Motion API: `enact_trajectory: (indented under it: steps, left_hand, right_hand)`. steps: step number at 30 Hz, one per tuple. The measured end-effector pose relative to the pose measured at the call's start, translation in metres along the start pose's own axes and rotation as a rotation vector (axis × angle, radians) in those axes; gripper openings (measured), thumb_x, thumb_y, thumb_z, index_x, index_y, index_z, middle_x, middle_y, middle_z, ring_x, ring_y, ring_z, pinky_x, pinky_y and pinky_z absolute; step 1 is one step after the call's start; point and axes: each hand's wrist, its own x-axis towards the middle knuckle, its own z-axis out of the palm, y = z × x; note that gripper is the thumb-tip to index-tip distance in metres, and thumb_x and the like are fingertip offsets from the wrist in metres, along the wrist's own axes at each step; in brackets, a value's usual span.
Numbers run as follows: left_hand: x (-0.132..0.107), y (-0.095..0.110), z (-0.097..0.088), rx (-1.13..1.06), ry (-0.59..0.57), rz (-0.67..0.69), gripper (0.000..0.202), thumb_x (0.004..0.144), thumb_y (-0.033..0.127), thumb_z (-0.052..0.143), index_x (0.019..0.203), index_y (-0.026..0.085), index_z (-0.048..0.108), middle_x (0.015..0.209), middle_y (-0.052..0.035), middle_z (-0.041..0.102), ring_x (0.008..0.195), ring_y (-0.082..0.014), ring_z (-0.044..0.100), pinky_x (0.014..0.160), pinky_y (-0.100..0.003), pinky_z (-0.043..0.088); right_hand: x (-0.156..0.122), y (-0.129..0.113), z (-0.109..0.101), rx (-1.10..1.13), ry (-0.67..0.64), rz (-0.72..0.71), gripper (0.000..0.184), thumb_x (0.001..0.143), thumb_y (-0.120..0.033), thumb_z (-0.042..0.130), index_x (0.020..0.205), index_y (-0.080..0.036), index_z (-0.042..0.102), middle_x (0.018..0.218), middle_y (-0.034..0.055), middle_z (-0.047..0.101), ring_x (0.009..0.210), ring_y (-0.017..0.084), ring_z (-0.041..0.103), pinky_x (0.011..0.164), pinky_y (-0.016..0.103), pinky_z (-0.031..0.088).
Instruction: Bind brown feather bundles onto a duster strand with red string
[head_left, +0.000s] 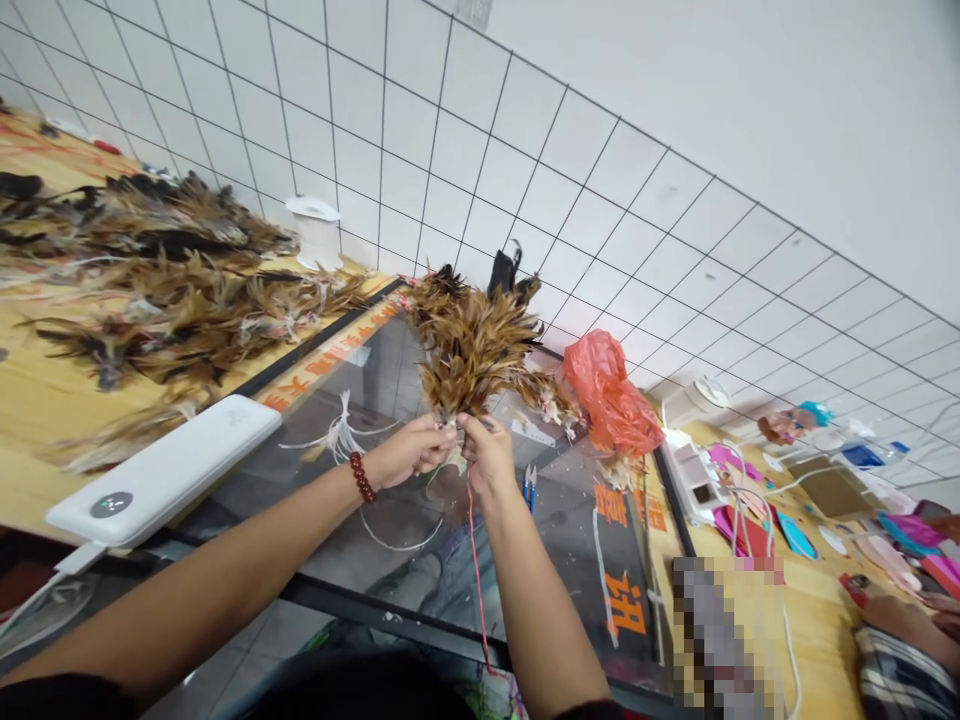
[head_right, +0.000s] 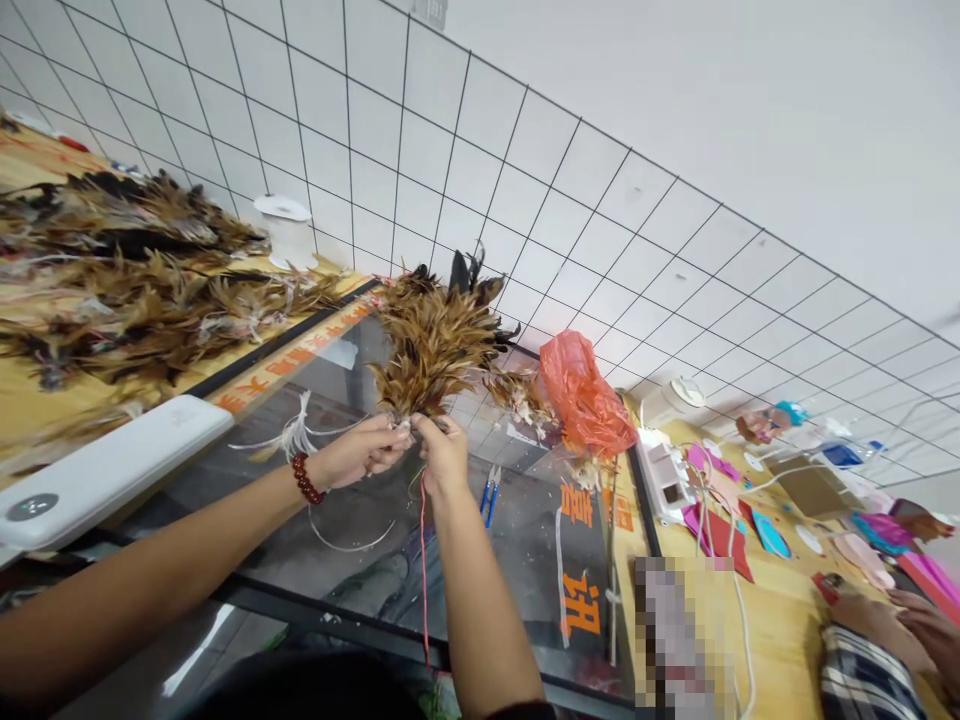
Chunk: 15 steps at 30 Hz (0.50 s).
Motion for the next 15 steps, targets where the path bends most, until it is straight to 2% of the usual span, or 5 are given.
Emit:
enact_trajectory:
  steps: [3,5,9,12,15]
  left_hand:
    - [0.002,-0.004,0.001,0.091,0.053,0.045,0.046,0.073,0.051,0.069,0.079,0.018,0.038,0.060,0.0086,0.035,0.041,-0.0013,0.025,0.037,-0.013,0.015]
    - [0.003,-0.007,0.002,0.154,0.105,0.060,0.049,0.073,0.058,0.066,0.079,0.019,0.038,0.060,0.0079,0.037,0.041,-0.0015,0.027,0.037,-0.014,0.017]
    - [0.003,-0.009,0.004,0.156,0.148,0.021,0.048,0.074,0.058,0.064,0.079,0.019,0.038,0.060,0.0079,0.037,0.040,-0.0016,0.028,0.037,-0.013,0.016]
    - [0.002,-0.005,0.004,0.105,0.188,0.023,0.046,0.074,0.055,0.066,0.077,0.018,0.038,0.058,0.0081,0.035,0.040,-0.0014,0.027,0.037,-0.013,0.014]
    - [0.000,0.004,0.001,0.062,0.245,0.049,0.042,0.076,0.052,0.064,0.075,0.018,0.038,0.056,0.0086,0.033,0.038,-0.0015,0.023,0.037,-0.014,0.013]
  right_hand:
    - [0.000,0.005,0.002,-0.032,0.037,-0.047,0.034,0.054,-0.037,0.075,0.059,-0.019,0.047,0.043,-0.0123,0.036,0.039,0.003,0.023,0.038,0.018,0.017]
    - [0.000,0.008,0.003,-0.068,0.033,-0.097,0.030,0.055,-0.037,0.075,0.062,-0.018,0.054,0.047,-0.0096,0.044,0.042,0.004,0.032,0.041,0.018,0.025]
    - [0.002,0.016,0.004,-0.075,-0.011,-0.184,0.024,0.058,-0.034,0.075,0.070,-0.016,0.064,0.063,-0.0024,0.062,0.056,0.009,0.051,0.057,0.022,0.043]
    - [0.007,0.018,-0.003,-0.101,-0.018,-0.203,0.026,0.060,-0.036,0.075,0.075,-0.016,0.067,0.070,-0.0007,0.066,0.062,0.011,0.055,0.064,0.024,0.045]
    - [0.015,0.005,-0.023,-0.320,-0.106,-0.129,0.033,0.062,-0.041,0.074,0.083,-0.016,0.069,0.062,-0.0031,0.062,0.055,0.010,0.050,0.056,0.022,0.040]
